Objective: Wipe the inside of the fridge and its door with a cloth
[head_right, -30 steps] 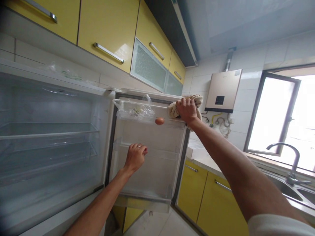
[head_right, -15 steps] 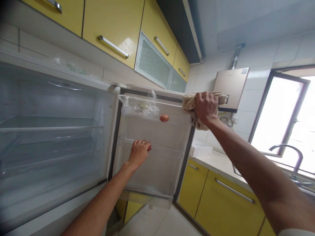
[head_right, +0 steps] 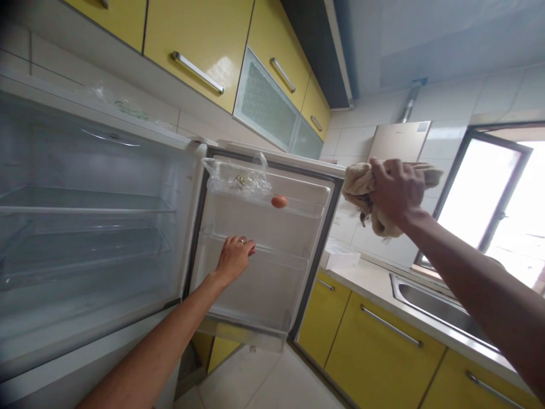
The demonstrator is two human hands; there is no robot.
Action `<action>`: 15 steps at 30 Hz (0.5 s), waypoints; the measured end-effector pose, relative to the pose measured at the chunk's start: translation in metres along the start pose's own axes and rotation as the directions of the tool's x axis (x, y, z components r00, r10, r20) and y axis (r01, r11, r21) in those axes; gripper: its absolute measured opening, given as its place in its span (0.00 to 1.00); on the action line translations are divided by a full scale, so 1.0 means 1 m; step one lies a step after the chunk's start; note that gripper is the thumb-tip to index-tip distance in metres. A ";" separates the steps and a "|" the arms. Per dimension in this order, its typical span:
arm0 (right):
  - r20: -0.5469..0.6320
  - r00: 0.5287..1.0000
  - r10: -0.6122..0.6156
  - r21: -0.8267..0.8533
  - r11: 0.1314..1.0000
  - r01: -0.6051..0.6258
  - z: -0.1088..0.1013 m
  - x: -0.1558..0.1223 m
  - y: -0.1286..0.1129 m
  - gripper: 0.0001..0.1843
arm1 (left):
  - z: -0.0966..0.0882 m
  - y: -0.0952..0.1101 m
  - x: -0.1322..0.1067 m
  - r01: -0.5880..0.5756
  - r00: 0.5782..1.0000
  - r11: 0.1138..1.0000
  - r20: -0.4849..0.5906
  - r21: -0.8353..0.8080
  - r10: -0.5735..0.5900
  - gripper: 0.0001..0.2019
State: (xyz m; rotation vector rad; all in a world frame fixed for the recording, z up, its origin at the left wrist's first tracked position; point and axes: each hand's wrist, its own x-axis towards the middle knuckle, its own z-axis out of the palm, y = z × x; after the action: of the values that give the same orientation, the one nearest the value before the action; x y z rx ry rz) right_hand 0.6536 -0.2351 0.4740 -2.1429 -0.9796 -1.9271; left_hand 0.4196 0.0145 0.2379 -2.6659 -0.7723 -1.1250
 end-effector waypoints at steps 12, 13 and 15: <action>0.059 0.918 -0.393 0.273 0.890 0.364 -0.010 0.023 -0.090 0.28 | -0.007 0.000 -0.005 0.004 0.999 1.000 0.034 -0.011 -0.003 0.13; 0.087 0.907 -0.413 0.287 0.882 0.374 -0.012 0.026 -0.090 0.29 | -0.007 0.000 -0.005 0.002 0.999 1.000 0.035 -0.012 -0.001 0.13; 0.136 0.892 -0.430 0.325 0.870 0.370 -0.014 0.032 -0.084 0.29 | -0.007 -0.001 -0.007 -0.004 0.999 1.000 0.033 -0.013 0.004 0.13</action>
State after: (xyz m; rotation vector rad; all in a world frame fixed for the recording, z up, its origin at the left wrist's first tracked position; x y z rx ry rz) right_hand 0.5984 -0.1631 0.4776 -2.1147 -1.7538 -1.5826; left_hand 0.4107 0.0103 0.2383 -2.7021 -0.7679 -1.0906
